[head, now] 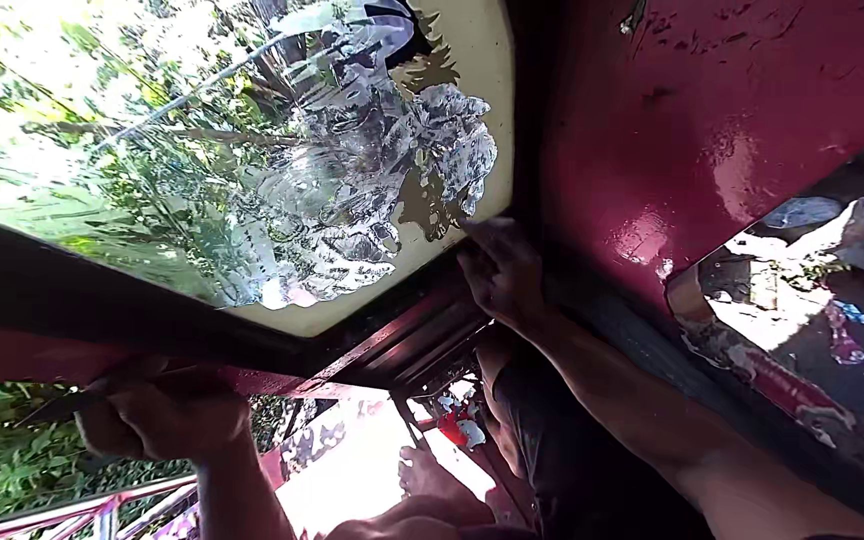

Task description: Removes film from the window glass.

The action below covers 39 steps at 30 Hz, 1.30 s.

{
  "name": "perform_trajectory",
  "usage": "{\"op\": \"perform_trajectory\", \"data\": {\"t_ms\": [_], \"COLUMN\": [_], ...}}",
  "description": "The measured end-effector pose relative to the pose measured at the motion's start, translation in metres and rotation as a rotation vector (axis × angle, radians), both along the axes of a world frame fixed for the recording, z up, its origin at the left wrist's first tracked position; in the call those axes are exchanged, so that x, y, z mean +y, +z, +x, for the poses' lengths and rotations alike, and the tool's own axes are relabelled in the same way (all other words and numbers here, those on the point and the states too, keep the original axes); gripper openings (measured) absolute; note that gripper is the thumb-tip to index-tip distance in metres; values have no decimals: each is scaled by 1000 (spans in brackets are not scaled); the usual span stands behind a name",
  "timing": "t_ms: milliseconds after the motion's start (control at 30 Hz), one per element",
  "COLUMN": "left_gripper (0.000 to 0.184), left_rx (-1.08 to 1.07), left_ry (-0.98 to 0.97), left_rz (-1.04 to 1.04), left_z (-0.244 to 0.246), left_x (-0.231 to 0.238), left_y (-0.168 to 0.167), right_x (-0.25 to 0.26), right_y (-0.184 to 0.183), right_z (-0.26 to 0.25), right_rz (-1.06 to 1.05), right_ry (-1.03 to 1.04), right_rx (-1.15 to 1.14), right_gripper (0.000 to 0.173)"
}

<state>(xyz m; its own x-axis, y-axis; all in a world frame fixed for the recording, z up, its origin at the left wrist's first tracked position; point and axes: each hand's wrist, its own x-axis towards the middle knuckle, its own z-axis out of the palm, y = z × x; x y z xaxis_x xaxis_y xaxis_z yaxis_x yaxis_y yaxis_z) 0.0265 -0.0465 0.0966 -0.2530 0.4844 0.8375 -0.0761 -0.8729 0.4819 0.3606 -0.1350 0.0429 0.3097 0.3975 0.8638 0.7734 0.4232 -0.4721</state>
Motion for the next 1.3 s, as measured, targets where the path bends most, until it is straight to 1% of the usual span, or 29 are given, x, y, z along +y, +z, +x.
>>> {"op": "perform_trajectory", "data": {"t_ms": [67, 200, 267, 400, 500, 600, 767, 800, 833, 867, 900, 967, 1033, 1100, 1133, 1200, 1300], "left_gripper": [24, 23, 24, 22, 20, 21, 24, 24, 25, 25, 24, 21, 19, 20, 21, 23, 25], "left_rx": [-11, -9, 2, -16, -25, -43, -11, -6, -2, -7, -17, -31, -39, -48, -43, -21, -1], "left_ry": [-4, -1, 6, -7, 8, 20, 27, 25, 27, 29, 29, 29, 21, 11, 16, 19, 35], "left_rz": [-7, -4, -21, -34, -38, -35, -28, -27, -25, -22, -23, -32, -45, -48, -45, -28, 1], "left_z": [0, -2, -4, -5, -4, -3, -2, -2, -2, -1, -1, -2, -2, -4, -4, -4, -3], "left_x": [0, 0, 0, -1, -2, -2, -4, -4, -5, -4, -3, -2, -2, 0, 0, 1, 3], "left_y": [-1, -2, -3, -4, -4, -4, -4, -4, -3, -3, -3, -5, -6, -5, -5, -5, -5], "right_x": [16, 29, 32, 40, 42, 45, 45, 44, 41, 38, 34, 27, 24, 23, 23, 21, 27], "right_y": [9, 10, 6, 8, 18, 25, 18, 17, 16, 16, 18, 30, 45, 57, 59, 59, 48], "right_z": [10, 12, 14, 21, 26, 26, 21, 19, 17, 15, 13, 11, 9, 6, 4, -1, -6], "right_rz": [55, 29, 77, 182, 184, 153, 172, 197, 215, 201, 143, -48, -246, -381, -410, -392, -237], "right_ry": [-72, -105, -95, -64, -31, 0, 5, 23, 48, 62, 46, -18, -61, -53, -32, 16, 86], "right_rx": [-49, -82, -83, -80, -103, -86, -27, 0, 50, 118, 174, 225, 229, 280, 322, 396, 473], "right_gripper": [34, 35, 29, 13, 7, 10, 9, 10, 15, 22, 26, 30, 43, 45, 42, 32, 23]}}
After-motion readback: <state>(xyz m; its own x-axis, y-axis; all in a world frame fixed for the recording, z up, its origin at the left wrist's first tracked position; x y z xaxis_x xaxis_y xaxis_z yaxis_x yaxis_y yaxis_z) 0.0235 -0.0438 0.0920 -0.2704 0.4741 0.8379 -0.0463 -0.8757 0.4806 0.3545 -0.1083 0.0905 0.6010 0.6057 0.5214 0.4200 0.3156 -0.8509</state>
